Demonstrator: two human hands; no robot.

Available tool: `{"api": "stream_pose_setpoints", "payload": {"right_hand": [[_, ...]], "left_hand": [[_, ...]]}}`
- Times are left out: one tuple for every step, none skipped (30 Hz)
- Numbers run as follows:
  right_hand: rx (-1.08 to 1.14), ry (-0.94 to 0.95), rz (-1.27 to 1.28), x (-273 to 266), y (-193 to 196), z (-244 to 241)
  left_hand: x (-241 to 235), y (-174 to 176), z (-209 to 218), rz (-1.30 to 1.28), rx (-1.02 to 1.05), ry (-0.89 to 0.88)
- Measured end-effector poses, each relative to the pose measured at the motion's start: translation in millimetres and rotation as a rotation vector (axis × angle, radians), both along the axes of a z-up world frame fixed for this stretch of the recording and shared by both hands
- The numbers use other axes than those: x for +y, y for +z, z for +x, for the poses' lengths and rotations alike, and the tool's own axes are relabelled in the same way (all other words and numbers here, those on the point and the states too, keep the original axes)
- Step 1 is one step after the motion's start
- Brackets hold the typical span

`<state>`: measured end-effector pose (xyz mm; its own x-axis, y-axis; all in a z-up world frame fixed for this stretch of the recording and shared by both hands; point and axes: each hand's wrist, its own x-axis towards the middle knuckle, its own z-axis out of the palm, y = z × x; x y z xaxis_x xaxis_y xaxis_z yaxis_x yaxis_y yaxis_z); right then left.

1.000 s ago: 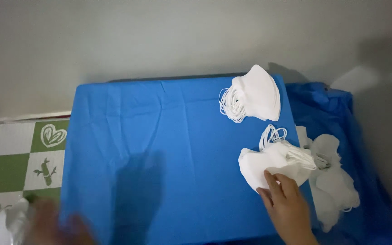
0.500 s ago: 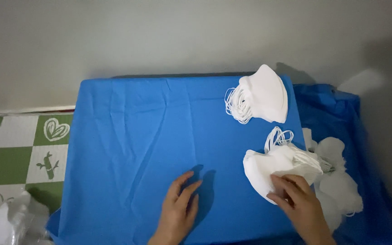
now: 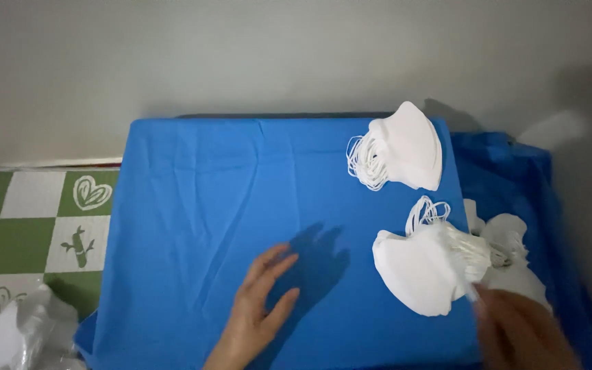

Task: The person organizes several white face masks on a blue surface and places one into a plastic bag by hand.

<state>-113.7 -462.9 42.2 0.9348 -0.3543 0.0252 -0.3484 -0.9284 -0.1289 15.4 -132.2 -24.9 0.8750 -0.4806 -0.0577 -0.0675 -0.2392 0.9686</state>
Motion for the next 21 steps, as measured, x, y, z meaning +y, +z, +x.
{"api": "stream_pose_setpoints", "payload": {"right_hand": [[-0.002, 0.001, 0.0, 5.6, -2.4, 6.7], [0.192, -0.011, 0.083, 11.2, -4.7, 13.5], [0.385, -0.02, 0.166, 16.8, -6.8, 20.1], [0.384, -0.017, 0.165, 34.2, -7.7, 28.4], [0.08, 0.117, 0.387, 51.4, -8.9, 37.6], [-0.234, 0.245, 0.599, 69.1, -10.0, 46.7], [-0.232, 0.255, 0.602, 75.4, -14.5, 61.0], [-0.181, 0.23, 0.777, 82.2, -19.0, 75.6], [-0.127, 0.203, 0.952, 88.8, -24.0, 91.1], [-0.126, 0.213, 0.955, 92.1, -32.9, 101.7], [-0.114, 0.134, 0.999, 95.8, -41.6, 111.3], [-0.101, 0.055, 1.041, 99.3, -50.7, 120.8], [-0.097, 0.056, 1.043, 100.9, -57.3, 125.5], [-0.108, 0.073, 0.971, 102.3, -64.2, 129.9], [-0.123, 0.089, 0.897, 102.8, -70.5, 134.8], [-0.122, 0.089, 0.896, 102.0, -77.7, 137.7], [-0.112, 0.16, 0.768, 101.3, -84.5, 140.5], [-0.102, 0.229, 0.64, 100.5, -91.2, 143.4], [-0.101, 0.226, 0.64, 97.7, -103.5, 143.0], [-0.205, 0.364, 0.429, 94.7, -115.8, 142.6], [-0.305, 0.498, 0.214, 91.6, -127.9, 142.5]], "left_hand": [[-0.2, 9.0, 5.3, 0.0, -0.002, 0.001], [-0.4, 18.2, 10.5, -0.032, -0.116, -0.055], [-0.3, 27.4, 14.9, -0.063, -0.23, -0.11], [0.7, 26.5, 20.2, -0.063, -0.232, -0.107], [1.9, 25.5, 25.8, -0.072, -0.168, -0.172], [3.5, 24.6, 31.6, -0.081, -0.103, -0.238], [4.3, 21.3, 36.0, -0.079, -0.105, -0.228], [5.4, 17.8, 40.7, -0.091, 0.147, -0.139], [6.3, 14.1, 46.5, -0.102, 0.397, -0.046], [8.4, -0.2, 48.4, -0.102, 0.393, -0.037], [10.7, -14.4, 50.2, -0.179, 0.425, 0.065], [12.6, -28.9, 52.0, -0.257, 0.454, 0.166], [12.9, -14.7, 55.8, -0.255, 0.456, 0.169], [12.9, -0.7, 59.5, -0.039, 0.427, 0.237], [11.8, 13.3, 64.3, 0.176, 0.393, 0.299], [11.3, 0.0, 65.4, 0.176, 0.394, 0.3], [11.0, -13.0, 66.8, 0.265, 0.228, 0.314], [10.3, -26.0, 68.3, 0.353, 0.061, 0.327], [9.5, -35.2, 68.2, 0.354, 0.062, 0.324], [8.3, -44.6, 68.0, 0.347, -0.049, 0.33], [7.1, -53.7, 68.3, 0.34, -0.161, 0.335]]}}
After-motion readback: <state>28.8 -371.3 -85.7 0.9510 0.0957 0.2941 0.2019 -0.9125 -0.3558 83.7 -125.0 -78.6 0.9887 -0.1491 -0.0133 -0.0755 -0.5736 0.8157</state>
